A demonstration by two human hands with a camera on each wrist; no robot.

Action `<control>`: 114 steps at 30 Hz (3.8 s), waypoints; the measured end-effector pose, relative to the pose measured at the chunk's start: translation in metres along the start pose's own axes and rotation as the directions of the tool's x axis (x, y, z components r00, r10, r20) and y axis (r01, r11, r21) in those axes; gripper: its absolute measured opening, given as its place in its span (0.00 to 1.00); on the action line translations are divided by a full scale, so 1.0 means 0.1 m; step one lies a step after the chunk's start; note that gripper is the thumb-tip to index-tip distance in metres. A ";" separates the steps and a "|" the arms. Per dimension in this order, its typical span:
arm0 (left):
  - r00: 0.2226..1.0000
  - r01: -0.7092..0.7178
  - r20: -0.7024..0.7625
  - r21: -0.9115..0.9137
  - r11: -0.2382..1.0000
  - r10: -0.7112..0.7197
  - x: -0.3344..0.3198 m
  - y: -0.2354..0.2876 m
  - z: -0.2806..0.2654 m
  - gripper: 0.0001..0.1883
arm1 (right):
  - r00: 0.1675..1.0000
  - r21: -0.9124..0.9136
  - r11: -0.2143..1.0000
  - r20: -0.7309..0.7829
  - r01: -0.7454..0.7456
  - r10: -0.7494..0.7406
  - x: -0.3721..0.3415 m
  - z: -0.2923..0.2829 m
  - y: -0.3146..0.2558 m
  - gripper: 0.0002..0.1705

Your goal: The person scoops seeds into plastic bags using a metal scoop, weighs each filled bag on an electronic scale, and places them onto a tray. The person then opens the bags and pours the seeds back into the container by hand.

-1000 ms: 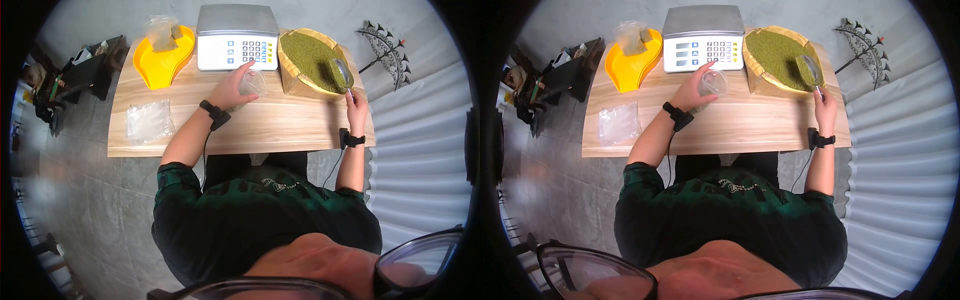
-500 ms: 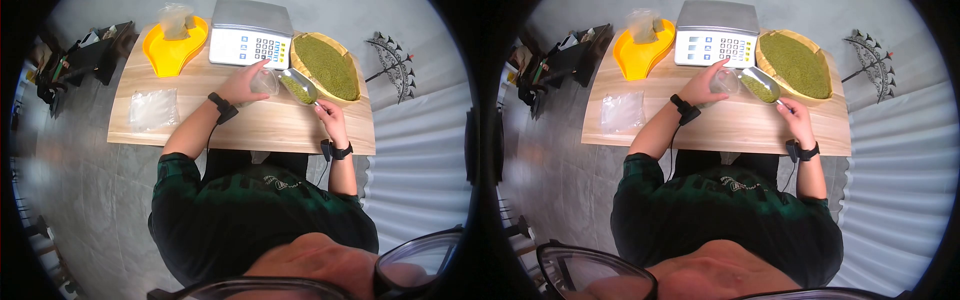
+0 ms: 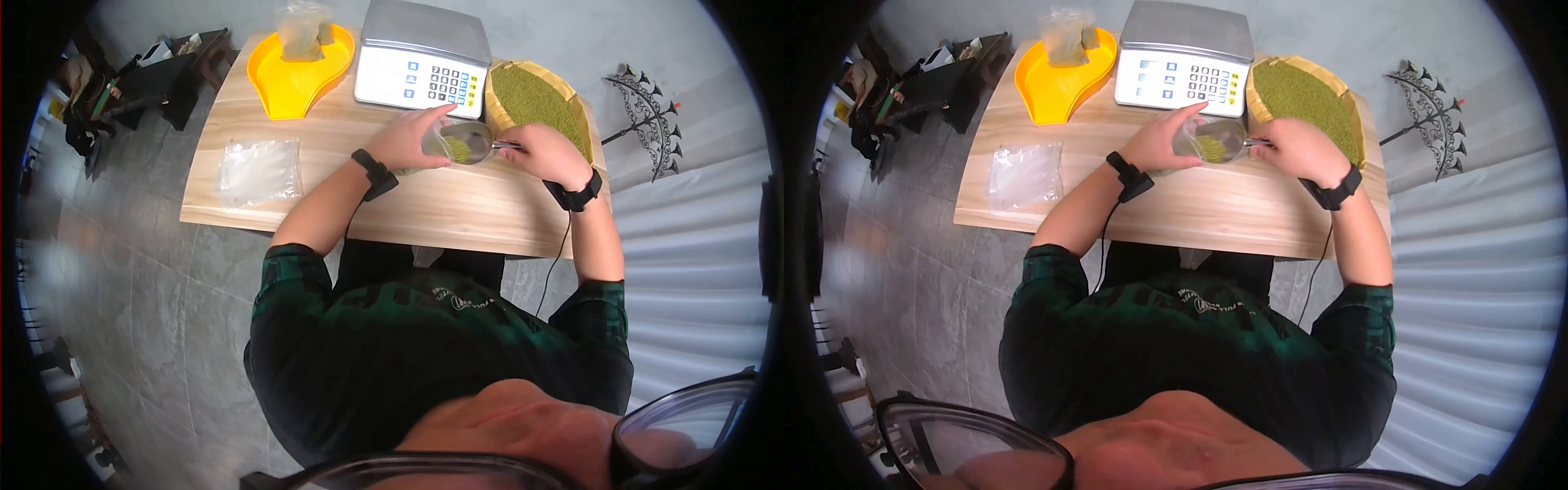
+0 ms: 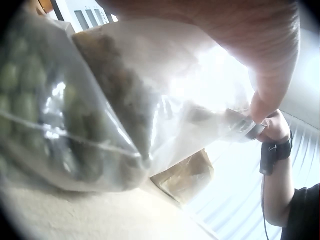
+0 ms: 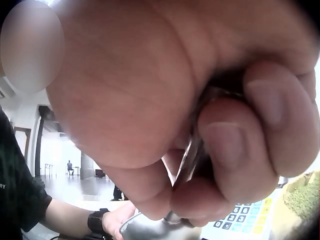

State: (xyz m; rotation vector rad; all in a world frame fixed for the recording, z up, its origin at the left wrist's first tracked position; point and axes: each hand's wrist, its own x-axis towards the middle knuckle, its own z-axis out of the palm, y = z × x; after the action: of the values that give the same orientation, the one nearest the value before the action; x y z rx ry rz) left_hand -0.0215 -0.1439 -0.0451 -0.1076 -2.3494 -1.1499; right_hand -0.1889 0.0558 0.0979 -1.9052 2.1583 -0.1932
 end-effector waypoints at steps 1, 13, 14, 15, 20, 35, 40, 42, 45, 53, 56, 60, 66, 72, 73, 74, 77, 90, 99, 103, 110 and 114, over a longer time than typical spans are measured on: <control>1.000 -0.002 0.001 0.007 1.000 0.002 0.00 0.02 0.00 0.48 | 1.000 -0.020 1.000 0.007 0.008 -0.007 0.01 -0.02 -0.02 0.13; 1.000 0.020 0.005 0.034 0.999 -0.020 0.02 0.05 -0.01 0.50 | 0.886 0.459 0.842 -0.209 -0.285 0.414 -1.10 0.03 1.09 0.12; 1.000 0.021 0.004 0.021 1.000 -0.021 0.03 0.04 0.00 0.50 | 0.858 0.462 0.831 -0.242 -0.309 0.453 -1.17 0.03 1.24 0.13; 1.000 0.015 0.020 0.015 1.000 -0.016 0.03 0.04 -0.01 0.50 | 0.849 0.470 0.823 -0.244 -0.319 0.469 -1.18 0.02 1.39 0.13; 0.998 0.049 0.027 0.045 0.998 -0.050 0.03 0.02 0.05 0.48 | 0.846 0.223 0.867 -0.211 -0.446 0.490 -0.84 0.34 1.88 0.18; 0.993 -0.103 -0.033 0.213 0.972 0.112 0.02 -0.12 0.06 0.25 | 0.709 0.594 0.762 -0.419 -0.257 0.567 -0.97 0.73 1.71 0.16; 0.992 -0.105 -0.041 0.204 0.973 0.115 0.03 -0.09 0.05 0.25 | 0.626 0.623 0.731 -0.460 -0.278 0.630 -1.20 0.92 1.71 0.16; 0.993 -0.101 -0.048 0.196 0.975 0.112 0.02 -0.08 0.05 0.26 | 0.610 0.608 0.739 -0.478 -0.289 0.632 -1.25 0.94 1.68 0.16; 0.992 -0.104 -0.057 0.190 0.976 0.116 0.01 -0.08 0.05 0.26 | 0.558 0.592 0.750 -0.530 -0.295 0.638 -1.27 0.99 1.56 0.17; 0.997 -0.075 -0.010 0.226 0.971 0.079 0.01 -0.02 0.03 0.26 | 0.445 0.651 0.731 -0.604 -0.202 0.661 -1.18 1.18 1.49 0.17; 0.999 -0.039 -0.012 0.229 0.973 0.043 0.00 0.01 0.03 0.26 | 0.445 0.654 0.733 -0.608 -0.189 0.657 -1.14 1.19 1.42 0.17; 0.998 -0.050 -0.033 0.239 0.970 0.059 -0.02 -0.05 0.06 0.27 | 0.529 0.693 0.706 -0.550 -0.142 0.646 -1.09 1.15 1.07 0.16; 0.997 -0.065 -0.035 0.202 0.977 0.073 -0.02 -0.02 0.04 0.28 | 0.806 0.749 0.652 -0.309 -0.121 0.505 -0.85 1.18 0.53 0.16; 0.988 -0.147 -0.009 0.222 0.964 0.153 -0.01 -0.03 0.04 0.29 | 0.936 0.463 0.879 -0.244 -0.117 0.253 -0.52 0.80 0.19 0.17; 0.985 -0.158 -0.024 0.224 0.962 0.168 -0.01 -0.06 0.05 0.29 | 0.958 0.394 0.910 -0.189 -0.126 0.214 -0.45 0.68 0.16 0.17; 0.982 -0.170 -0.041 0.226 0.959 0.184 -0.01 -0.08 0.06 0.29 | 0.970 0.305 0.939 -0.125 -0.161 0.207 -0.39 0.50 0.09 0.17; 0.969 -0.203 -0.096 0.220 0.954 0.228 -0.01 -0.06 0.03 0.29 | 0.996 0.130 0.991 -0.071 -0.038 0.048 -0.19 0.16 0.05 0.16; 0.944 -0.199 -0.226 0.189 0.962 0.239 -0.01 -0.11 -0.03 0.31 | 0.997 -0.182 0.983 -0.074 0.005 -0.019 -0.14 -0.13 -0.39 0.13; 0.949 -0.178 -0.209 0.262 0.948 0.235 0.02 -0.11 -0.12 0.28 | 0.685 0.402 0.838 -0.491 -0.369 0.538 -0.81 0.37 1.16 0.17; 0.941 -0.176 -0.252 0.204 0.963 0.225 0.03 -0.16 -0.08 0.27 | 0.602 0.152 0.765 -0.530 -0.626 0.598 -0.82 0.59 1.41 0.22; 0.965 -0.120 -0.207 0.187 0.975 0.158 0.03 -0.06 -0.06 0.31 | 0.800 0.079 0.960 -0.537 -0.269 0.268 -0.07 0.46 0.56 0.26; 0.959 -0.171 -0.160 0.323 0.931 0.232 0.04 -0.05 -0.07 0.28 | 0.972 0.259 0.962 -0.233 0.088 -0.026 0.77 0.67 0.07 0.18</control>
State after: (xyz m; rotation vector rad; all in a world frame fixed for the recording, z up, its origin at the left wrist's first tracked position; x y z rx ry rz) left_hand -0.0236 -0.1531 -0.0426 -0.1176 -2.2480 -0.6555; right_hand -0.1858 -0.0146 0.0238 -1.8647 2.0850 -0.7108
